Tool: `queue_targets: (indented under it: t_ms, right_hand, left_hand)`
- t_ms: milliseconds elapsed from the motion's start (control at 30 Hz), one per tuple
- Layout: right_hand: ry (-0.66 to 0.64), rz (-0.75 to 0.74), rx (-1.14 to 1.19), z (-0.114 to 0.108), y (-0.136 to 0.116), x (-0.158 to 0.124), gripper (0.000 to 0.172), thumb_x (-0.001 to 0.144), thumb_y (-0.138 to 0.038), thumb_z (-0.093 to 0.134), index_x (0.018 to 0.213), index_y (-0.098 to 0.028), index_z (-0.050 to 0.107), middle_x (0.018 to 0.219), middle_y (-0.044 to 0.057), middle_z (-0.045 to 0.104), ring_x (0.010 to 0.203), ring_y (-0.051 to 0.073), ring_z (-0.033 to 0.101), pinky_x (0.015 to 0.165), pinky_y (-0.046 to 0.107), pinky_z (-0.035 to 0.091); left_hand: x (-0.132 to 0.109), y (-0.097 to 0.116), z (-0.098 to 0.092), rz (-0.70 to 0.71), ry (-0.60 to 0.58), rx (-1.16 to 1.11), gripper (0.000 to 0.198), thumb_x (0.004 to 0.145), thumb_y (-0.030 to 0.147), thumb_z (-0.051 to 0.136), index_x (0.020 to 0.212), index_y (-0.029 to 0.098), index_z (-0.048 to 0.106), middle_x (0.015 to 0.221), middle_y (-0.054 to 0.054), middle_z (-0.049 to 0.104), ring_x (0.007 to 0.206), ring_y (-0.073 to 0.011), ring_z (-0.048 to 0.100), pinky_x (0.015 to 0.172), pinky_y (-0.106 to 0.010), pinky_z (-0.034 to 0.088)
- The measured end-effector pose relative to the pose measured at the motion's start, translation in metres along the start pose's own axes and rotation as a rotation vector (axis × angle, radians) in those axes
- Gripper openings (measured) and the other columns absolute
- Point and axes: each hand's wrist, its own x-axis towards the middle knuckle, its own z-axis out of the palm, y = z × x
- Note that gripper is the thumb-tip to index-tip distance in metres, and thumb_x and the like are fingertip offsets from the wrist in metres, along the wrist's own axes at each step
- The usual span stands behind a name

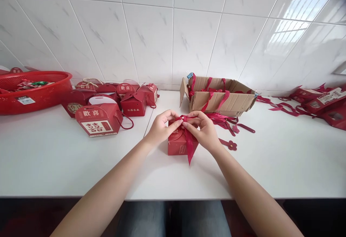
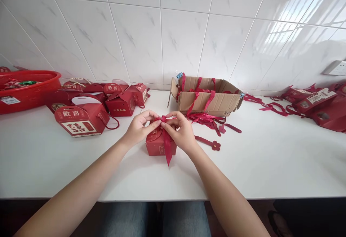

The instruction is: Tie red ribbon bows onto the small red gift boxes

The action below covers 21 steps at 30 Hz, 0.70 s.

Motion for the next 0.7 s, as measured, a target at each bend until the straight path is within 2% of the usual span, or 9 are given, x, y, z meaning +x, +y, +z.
queue_targets:
  t_ms: [167, 300, 433, 700]
  right_hand:
    - [0.009, -0.025, -0.038, -0.0009, 0.0019, -0.0009, 0.023, 0.079, -0.036, 0.063, 0.094, -0.020, 0.054, 0.073, 0.002, 0.069, 0.062, 0.014, 0.060, 0.062, 0.028, 0.047]
    - [0.068, -0.062, -0.094, 0.0013, 0.0036, -0.0030, 0.018, 0.079, -0.035, 0.062, 0.088, -0.019, 0.063, 0.078, 0.005, 0.071, 0.070, 0.017, 0.064, 0.064, 0.030, 0.051]
    - [0.132, -0.129, -0.233, 0.0032, 0.0008, -0.0053, 0.014, 0.080, -0.031, 0.060, 0.085, -0.021, 0.067, 0.080, 0.005, 0.070, 0.070, 0.017, 0.063, 0.064, 0.031, 0.051]
    - [0.086, -0.257, -0.407, -0.0016, -0.0026, -0.0064, 0.012, 0.084, -0.025, 0.054, 0.082, -0.021, 0.066, 0.076, 0.004, 0.063, 0.072, 0.017, 0.058, 0.065, 0.030, 0.048]
  left_hand:
    - [-0.0014, 0.0019, -0.0052, 0.040, -0.066, 0.029, 0.014, 0.076, 0.030, 0.064, 0.077, 0.018, 0.056, 0.082, -0.004, 0.063, 0.083, -0.0170, 0.060, 0.073, -0.027, 0.048]
    - [-0.0007, 0.0004, -0.0029, 0.031, -0.033, 0.032, 0.018, 0.072, 0.030, 0.067, 0.073, 0.018, 0.054, 0.081, -0.004, 0.064, 0.082, -0.0169, 0.060, 0.075, -0.027, 0.047]
    - [-0.0007, -0.0016, -0.0004, 0.051, 0.004, 0.045, 0.017, 0.072, 0.029, 0.066, 0.072, 0.018, 0.054, 0.079, -0.003, 0.063, 0.081, -0.0161, 0.060, 0.076, -0.027, 0.047]
    - [-0.0032, -0.0004, 0.0020, 0.110, 0.037, 0.102, 0.011, 0.075, 0.026, 0.065, 0.074, 0.018, 0.058, 0.078, -0.002, 0.064, 0.075, -0.0139, 0.061, 0.074, -0.026, 0.050]
